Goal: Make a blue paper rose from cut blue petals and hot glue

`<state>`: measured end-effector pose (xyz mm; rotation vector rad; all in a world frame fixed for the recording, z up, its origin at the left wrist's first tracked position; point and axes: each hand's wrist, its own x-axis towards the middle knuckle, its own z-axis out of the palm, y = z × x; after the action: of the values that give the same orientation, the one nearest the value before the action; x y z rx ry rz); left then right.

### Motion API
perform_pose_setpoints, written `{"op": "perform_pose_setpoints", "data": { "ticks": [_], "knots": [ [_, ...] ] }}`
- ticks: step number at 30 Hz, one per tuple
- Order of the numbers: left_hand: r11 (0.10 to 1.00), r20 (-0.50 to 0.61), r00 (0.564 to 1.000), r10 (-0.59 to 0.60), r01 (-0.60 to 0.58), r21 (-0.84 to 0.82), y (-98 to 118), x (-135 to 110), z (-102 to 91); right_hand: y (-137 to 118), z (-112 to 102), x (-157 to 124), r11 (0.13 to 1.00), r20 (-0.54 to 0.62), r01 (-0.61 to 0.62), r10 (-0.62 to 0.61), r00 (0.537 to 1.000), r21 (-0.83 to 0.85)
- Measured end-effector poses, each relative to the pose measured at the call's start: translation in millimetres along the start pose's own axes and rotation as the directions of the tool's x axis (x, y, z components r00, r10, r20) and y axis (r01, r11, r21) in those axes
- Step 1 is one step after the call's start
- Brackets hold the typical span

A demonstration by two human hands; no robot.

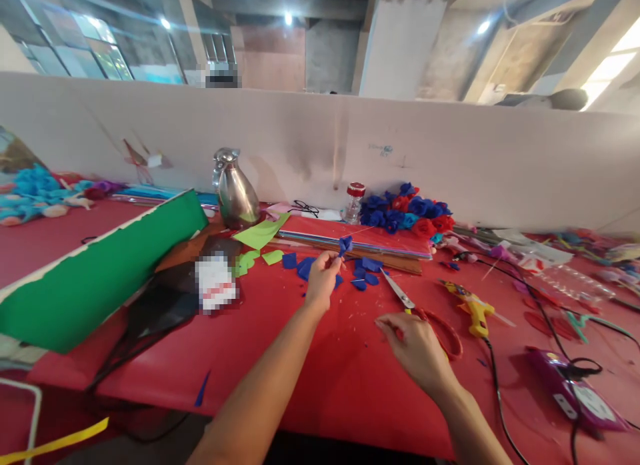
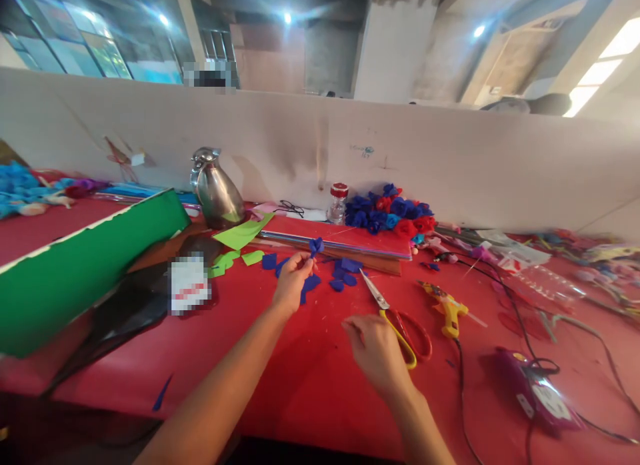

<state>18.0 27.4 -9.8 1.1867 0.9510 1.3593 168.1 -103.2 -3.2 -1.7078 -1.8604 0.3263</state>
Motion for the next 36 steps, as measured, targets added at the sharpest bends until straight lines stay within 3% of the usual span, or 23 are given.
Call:
{"op": "perform_pose_setpoints", "data": {
  "ticks": [2, 5, 8, 11, 15, 19, 22, 27, 31, 34, 36],
  "knots": [
    [0.998, 0.011, 1.0, -0.005, 0.006, -0.058, 3, 5, -16.7, -1, 8, 4, 1.0, 0.014, 0.007, -0.008, 1.0, 0.016],
    [0.993, -0.084, 0.995, 0.056, -0.064, -0.098, -3, 13, -45.3, -4, 23, 12, 0.997, 0.012, 0.081, -0.081, 0.997, -0.016],
    [0.988, -0.132, 0.988, 0.076, -0.092, -0.121, -13, 20, -62.3, -6, 42, 29, 0.993, 0.106, 0.107, -0.102, 0.989, -0.042],
    [0.991, -0.073, 0.994, 0.084, -0.091, -0.098, -19, 22, -62.5, -10, 60, 56, 0.992, 0.138, 0.113, -0.105, 0.985, -0.052],
    [0.999, -0.005, 0.999, 0.042, -0.042, -0.004, -20, 19, -53.8, -19, 75, 85, 0.979, 0.039, 0.069, -0.063, 0.997, -0.19],
    [0.999, 0.005, 1.0, 0.022, -0.022, 0.038, -17, 17, -50.2, -22, 87, 87, 0.959, -0.062, 0.054, -0.074, 0.995, -0.28],
    [0.998, 0.029, 1.0, 0.009, -0.011, 0.063, -14, 15, -48.0, -19, 93, 81, 0.96, -0.062, 0.107, -0.126, 0.99, -0.257],
    [0.994, 0.106, 0.994, 0.008, -0.019, 0.105, -9, 9, -40.4, -10, 99, 82, 0.98, -0.093, 0.121, -0.136, 0.986, -0.155],
    [0.986, 0.112, 0.993, 0.023, -0.041, 0.161, -10, 7, -37.4, 1, 100, 88, 0.989, -0.208, 0.12, -0.101, 0.973, 0.082],
    [0.969, 0.085, 0.996, 0.018, -0.038, 0.246, -14, 8, -37.8, 5, 99, 90, 0.94, -0.276, 0.062, 0.036, 0.96, 0.337],
    [0.958, 0.086, 0.996, 0.008, -0.033, 0.284, -18, 9, -38.0, 5, 99, 91, 0.854, -0.262, 0.002, 0.157, 0.952, 0.52]
  ]
}}
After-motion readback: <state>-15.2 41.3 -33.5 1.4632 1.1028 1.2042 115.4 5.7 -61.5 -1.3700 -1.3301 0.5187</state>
